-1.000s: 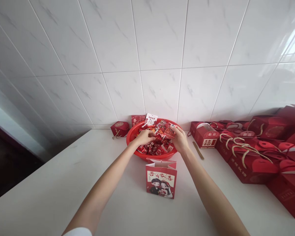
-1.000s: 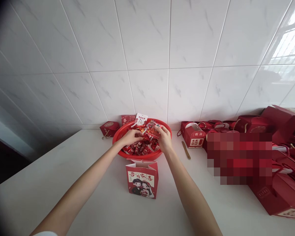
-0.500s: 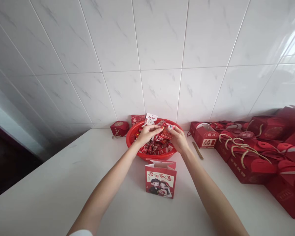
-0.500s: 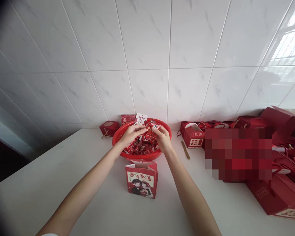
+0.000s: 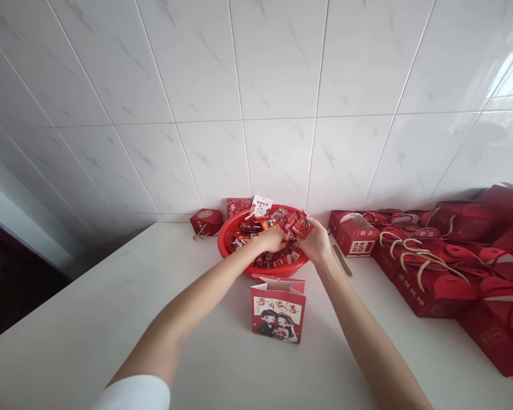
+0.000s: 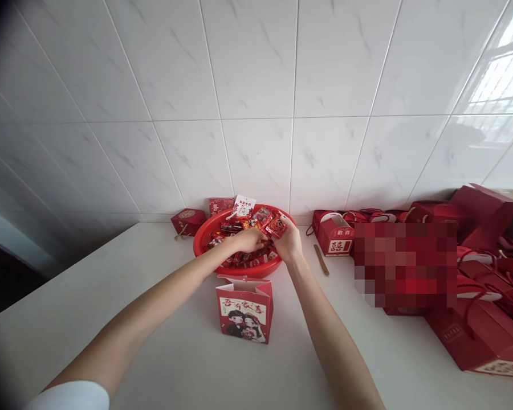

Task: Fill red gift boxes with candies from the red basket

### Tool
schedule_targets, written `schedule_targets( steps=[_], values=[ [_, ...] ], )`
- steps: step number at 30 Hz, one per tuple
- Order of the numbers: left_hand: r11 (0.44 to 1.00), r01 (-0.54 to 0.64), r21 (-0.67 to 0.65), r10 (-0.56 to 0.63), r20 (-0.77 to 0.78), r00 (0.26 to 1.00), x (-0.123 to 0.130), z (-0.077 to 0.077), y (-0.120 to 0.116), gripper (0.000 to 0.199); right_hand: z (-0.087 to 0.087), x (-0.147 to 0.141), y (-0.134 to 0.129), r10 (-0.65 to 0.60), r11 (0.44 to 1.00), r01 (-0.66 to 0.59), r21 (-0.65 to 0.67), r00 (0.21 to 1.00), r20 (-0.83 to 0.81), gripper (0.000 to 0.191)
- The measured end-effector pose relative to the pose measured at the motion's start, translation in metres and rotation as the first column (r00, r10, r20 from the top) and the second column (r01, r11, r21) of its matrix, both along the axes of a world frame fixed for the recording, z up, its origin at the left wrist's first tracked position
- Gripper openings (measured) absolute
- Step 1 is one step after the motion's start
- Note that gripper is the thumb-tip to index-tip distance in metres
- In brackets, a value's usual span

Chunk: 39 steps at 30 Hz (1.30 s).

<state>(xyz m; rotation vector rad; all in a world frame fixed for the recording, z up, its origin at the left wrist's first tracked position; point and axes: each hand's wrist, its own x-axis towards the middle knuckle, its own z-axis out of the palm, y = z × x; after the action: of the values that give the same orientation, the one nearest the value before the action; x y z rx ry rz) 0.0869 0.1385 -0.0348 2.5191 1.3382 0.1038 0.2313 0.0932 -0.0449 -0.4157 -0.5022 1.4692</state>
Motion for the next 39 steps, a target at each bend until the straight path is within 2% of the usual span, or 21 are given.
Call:
schedule_targets(
  steps=[1,4,8,12,14,16,20,23,26,30,36,39],
  values=[
    [1.000,-0.024,-0.001,0.024,-0.051,0.998,0.006,-0.002,0.004,0.004,-0.001,0.001,0.001,-0.012,1.000,0.012,0.001,1.000,-0.003,0.008],
    [0.995,-0.102,-0.002,0.101,-0.156,0.983,0.026,-0.010,0.015,0.018,-0.005,0.004,0.005,-0.056,0.998,0.056,-0.005,0.998,-0.023,0.006],
    [0.983,-0.181,0.004,0.179,-0.163,0.970,0.043,-0.018,0.023,0.025,-0.009,0.008,0.009,-0.107,0.994,0.106,-0.014,0.993,-0.054,0.006],
    [0.979,-0.204,-0.015,0.203,-0.033,0.979,0.033,-0.015,0.024,0.022,-0.009,0.010,0.009,-0.119,0.993,0.118,-0.017,0.990,-0.074,0.007],
    [0.981,-0.192,-0.032,0.194,0.069,0.979,0.020,-0.007,0.023,0.023,-0.009,0.010,0.008,-0.119,0.993,0.117,-0.022,0.989,-0.083,0.007],
    [0.984,-0.173,-0.043,0.178,0.199,0.964,0.006,0.002,0.021,0.032,-0.009,0.010,0.008,-0.120,0.993,0.118,-0.027,0.989,-0.091,0.008],
    [0.994,-0.101,-0.030,0.104,0.474,0.874,-0.015,0.021,0.013,0.046,-0.007,0.008,0.008,-0.112,0.994,0.109,-0.028,0.989,-0.098,0.009],
    [0.999,-0.023,-0.035,0.039,0.587,0.809,-0.020,0.030,0.004,0.052,-0.004,0.005,0.006,-0.084,0.996,0.083,-0.016,0.993,-0.087,0.010],
    [0.999,0.018,-0.030,0.004,0.631,0.776,-0.018,0.033,-0.002,0.048,0.000,0.003,0.001,-0.045,0.999,0.045,-0.002,0.997,-0.061,0.010],
    [1.000,0.014,-0.015,-0.001,0.658,0.753,-0.012,0.033,-0.005,0.040,0.002,0.004,-0.004,0.013,0.999,-0.011,0.043,0.999,-0.033,0.008],
    [0.998,0.000,-0.057,0.036,0.628,0.777,-0.010,0.032,-0.006,0.033,0.002,0.006,-0.006,0.026,0.998,-0.024,0.057,0.999,-0.039,0.009],
    [0.999,0.012,-0.047,0.018,0.599,0.801,-0.008,0.036,-0.009,0.025,0.000,0.006,-0.004,0.025,0.998,-0.023,0.066,0.999,-0.023,0.010]
  ],
)
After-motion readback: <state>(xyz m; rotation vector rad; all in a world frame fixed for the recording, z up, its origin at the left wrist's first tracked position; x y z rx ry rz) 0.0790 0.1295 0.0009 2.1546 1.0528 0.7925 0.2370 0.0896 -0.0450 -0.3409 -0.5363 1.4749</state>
